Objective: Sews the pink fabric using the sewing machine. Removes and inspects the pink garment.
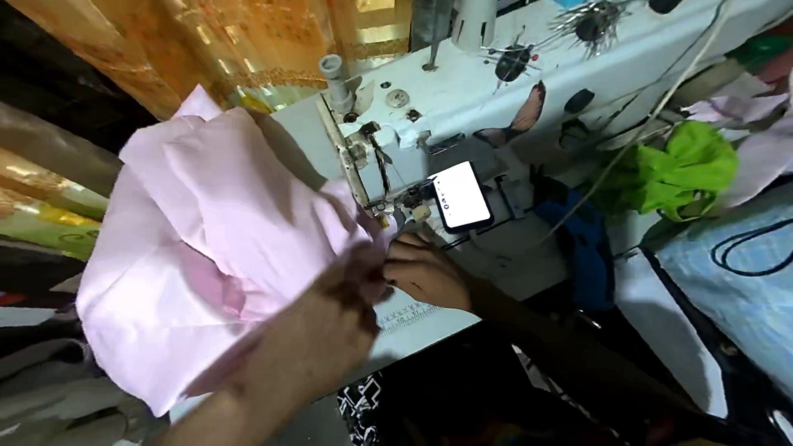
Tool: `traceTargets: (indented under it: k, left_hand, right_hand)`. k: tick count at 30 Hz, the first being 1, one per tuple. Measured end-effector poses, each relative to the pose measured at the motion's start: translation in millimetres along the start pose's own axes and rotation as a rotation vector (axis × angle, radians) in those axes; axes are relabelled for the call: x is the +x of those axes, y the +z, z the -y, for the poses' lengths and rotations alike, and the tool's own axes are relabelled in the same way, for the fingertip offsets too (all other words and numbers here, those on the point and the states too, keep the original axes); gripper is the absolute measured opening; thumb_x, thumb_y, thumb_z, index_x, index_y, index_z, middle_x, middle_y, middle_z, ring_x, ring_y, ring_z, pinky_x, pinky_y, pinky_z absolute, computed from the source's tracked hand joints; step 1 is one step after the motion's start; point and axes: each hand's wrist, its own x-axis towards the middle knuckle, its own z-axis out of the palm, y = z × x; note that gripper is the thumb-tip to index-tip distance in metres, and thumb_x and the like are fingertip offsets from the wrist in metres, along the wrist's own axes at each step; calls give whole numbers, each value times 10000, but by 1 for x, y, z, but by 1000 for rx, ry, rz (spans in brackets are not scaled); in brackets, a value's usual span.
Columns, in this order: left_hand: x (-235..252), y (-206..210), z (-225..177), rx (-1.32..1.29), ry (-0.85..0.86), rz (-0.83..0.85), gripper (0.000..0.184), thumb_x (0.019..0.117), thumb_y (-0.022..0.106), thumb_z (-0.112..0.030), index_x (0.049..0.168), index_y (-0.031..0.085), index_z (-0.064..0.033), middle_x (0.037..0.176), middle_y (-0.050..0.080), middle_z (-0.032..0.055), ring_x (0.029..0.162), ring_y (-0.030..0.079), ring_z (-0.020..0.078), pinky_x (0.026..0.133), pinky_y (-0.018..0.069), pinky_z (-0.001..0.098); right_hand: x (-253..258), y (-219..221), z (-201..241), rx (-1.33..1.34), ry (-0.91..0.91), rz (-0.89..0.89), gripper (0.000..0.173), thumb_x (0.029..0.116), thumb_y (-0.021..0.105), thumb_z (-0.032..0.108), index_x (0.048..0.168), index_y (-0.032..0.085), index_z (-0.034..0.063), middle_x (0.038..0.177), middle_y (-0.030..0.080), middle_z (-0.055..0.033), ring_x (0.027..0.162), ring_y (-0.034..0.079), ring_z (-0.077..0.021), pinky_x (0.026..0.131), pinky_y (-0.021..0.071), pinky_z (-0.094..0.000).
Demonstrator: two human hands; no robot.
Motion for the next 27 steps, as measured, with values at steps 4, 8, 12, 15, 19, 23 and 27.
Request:
traceTargets:
  k: [4, 8, 12, 15, 19, 23, 27]
  left_hand:
    - [5, 29, -53, -57, -323, -98, 336, 921, 526, -222, 653, 635, -50, 536, 572, 90, 527, 637, 277, 541, 524, 424]
    - [31, 38, -36, 21, -757, -161, 180, 890, 711, -188, 920, 730, -11, 623, 634, 172, 544, 662, 389, 451, 485, 526]
    - [40, 45, -8, -172, -653, -142, 367, 836, 802, -90, 1165, 672, 10, 1209, 672, 221, 1060, 682, 415, 830, 537, 612]
    - [43, 59, 4, -103, -426, -185, 354, 845, 766, -41, 1192, 699, -38, 1178, 686, 209, 1071, 681, 399, 857, 542, 572]
    - [45, 63, 21, 49, -246, -285, 202, 948, 643, -84, 1125, 724, -28, 981, 703, 173, 895, 687, 360, 722, 525, 489]
    - [46, 64, 34, 9, -187, -291, 79, 890, 692, -48, 921, 744, 2, 909, 690, 175, 874, 685, 363, 743, 541, 495]
    - [42, 63, 37, -310, -268, -241, 308, 965, 523, -181, 987, 756, 18, 1140, 700, 177, 1081, 672, 340, 912, 539, 512]
  right_hand:
    - [-30, -3, -10, -43, -72, 64, 210, 981, 584, 101, 929, 786, 126, 1026, 740, -34, 1097, 661, -228, 977, 491, -446]
    - [-38, -3, -7, -76, -18, 59, 221, 1008, 593, 180, 1051, 809, 170, 1078, 753, -20, 1124, 663, -215, 980, 489, -425]
    - [-36, 3, -1, -17, 44, 20, 236, 1020, 593, 245, 1016, 802, 136, 1082, 757, -14, 1133, 666, -209, 976, 500, -436]
    - [-34, 10, 7, -36, 86, -35, 207, 1009, 607, 208, 994, 801, 136, 1060, 762, -4, 1112, 674, -195, 967, 506, -428]
    - [-35, 18, 15, -86, 114, -88, 181, 997, 619, 171, 990, 795, 125, 1069, 758, -17, 1117, 677, -204, 966, 518, -416]
    - [-37, 19, 15, -91, 114, -83, 194, 1003, 611, 177, 996, 797, 123, 1086, 759, -18, 1134, 671, -207, 962, 516, -421]
    - [-37, 17, 16, -92, 109, -89, 192, 999, 614, 179, 991, 798, 125, 1080, 760, -21, 1124, 678, -210, 947, 520, -433]
